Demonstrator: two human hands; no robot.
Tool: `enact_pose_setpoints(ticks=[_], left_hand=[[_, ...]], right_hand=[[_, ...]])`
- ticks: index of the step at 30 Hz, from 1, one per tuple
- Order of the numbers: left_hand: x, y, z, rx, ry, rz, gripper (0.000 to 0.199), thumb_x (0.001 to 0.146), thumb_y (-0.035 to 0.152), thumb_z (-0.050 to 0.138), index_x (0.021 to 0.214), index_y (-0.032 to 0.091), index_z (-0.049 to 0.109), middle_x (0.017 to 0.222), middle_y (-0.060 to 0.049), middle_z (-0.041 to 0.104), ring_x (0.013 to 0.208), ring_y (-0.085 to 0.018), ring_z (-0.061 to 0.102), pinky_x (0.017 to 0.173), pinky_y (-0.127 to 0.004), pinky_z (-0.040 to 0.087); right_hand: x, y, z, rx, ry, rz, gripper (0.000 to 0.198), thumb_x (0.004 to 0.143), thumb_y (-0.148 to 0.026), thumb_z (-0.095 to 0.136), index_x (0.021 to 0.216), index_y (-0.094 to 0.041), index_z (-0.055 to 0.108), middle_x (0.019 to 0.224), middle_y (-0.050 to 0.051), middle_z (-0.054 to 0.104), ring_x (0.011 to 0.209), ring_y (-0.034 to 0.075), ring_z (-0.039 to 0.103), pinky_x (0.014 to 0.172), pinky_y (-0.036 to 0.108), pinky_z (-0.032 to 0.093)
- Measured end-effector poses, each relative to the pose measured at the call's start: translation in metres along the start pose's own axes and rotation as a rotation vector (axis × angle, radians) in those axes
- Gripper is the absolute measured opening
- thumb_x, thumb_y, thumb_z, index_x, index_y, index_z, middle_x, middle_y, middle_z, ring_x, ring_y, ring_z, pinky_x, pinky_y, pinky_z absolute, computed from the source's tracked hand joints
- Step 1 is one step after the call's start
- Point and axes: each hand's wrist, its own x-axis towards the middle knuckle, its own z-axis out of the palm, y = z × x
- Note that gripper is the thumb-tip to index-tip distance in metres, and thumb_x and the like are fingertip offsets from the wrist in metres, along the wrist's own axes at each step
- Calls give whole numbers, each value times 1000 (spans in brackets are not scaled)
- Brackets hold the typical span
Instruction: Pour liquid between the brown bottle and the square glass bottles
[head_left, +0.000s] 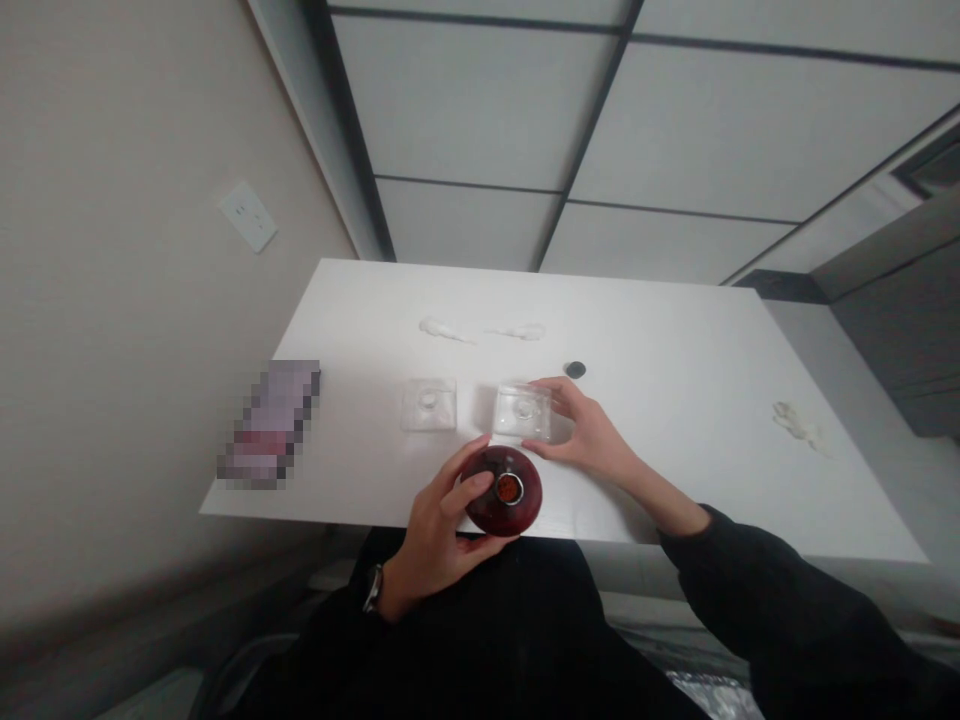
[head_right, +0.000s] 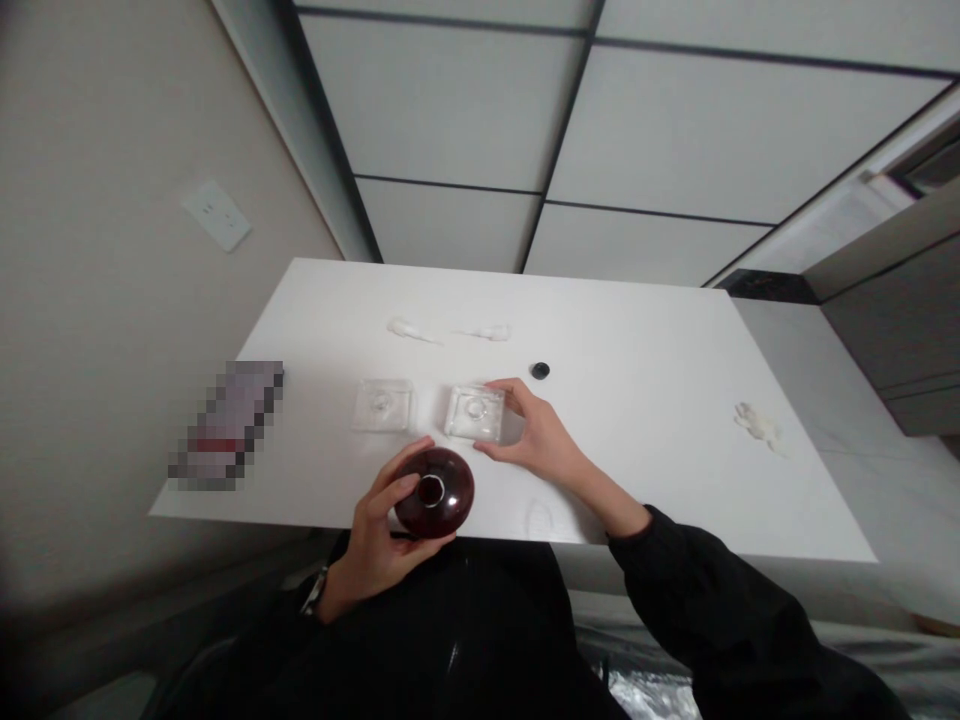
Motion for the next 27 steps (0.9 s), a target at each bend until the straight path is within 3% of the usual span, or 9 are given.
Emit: enact_pose_setpoints(ticks=[6, 13, 22, 27], left_hand=[[10, 1, 7, -46, -30, -34, 81, 94, 24, 84, 161, 32, 40, 164, -19, 56, 152, -31, 59, 115, -50, 60], [21, 0, 24, -96, -35, -167, 96, 87, 37, 92, 164, 29, 37, 158, -18, 64, 143, -32, 67, 115, -48, 60], [23, -9, 29, -68, -151, -271, 94, 84, 49, 94, 161, 28, 44, 152, -16, 69, 133, -34, 73, 110, -47, 63], [24, -8, 29, -127, -167, -323, 91, 86, 54, 90, 161, 30, 46, 151, -14, 69, 130, -33, 75, 108, -46, 64]], right_hand=[[-45, -19, -38, 15, 149, 15, 64, 81, -43, 91, 135, -30, 60, 138, 10, 69, 128, 31, 71, 106, 54, 63], [-79, -60, -67, -31, 351, -152, 67, 79, -34, 94, 138, -34, 61, 133, 8, 71, 125, 29, 73, 97, 41, 67], [-91, -85, -80, -339, 236, -161, 82, 88, -33, 87, 162, -35, 51, 140, 11, 73, 123, 29, 74, 82, 35, 69], [-90, -90, -79, -302, 213, -180, 79, 84, -35, 91, 154, -34, 55, 139, 11, 74, 125, 30, 75, 90, 40, 70]])
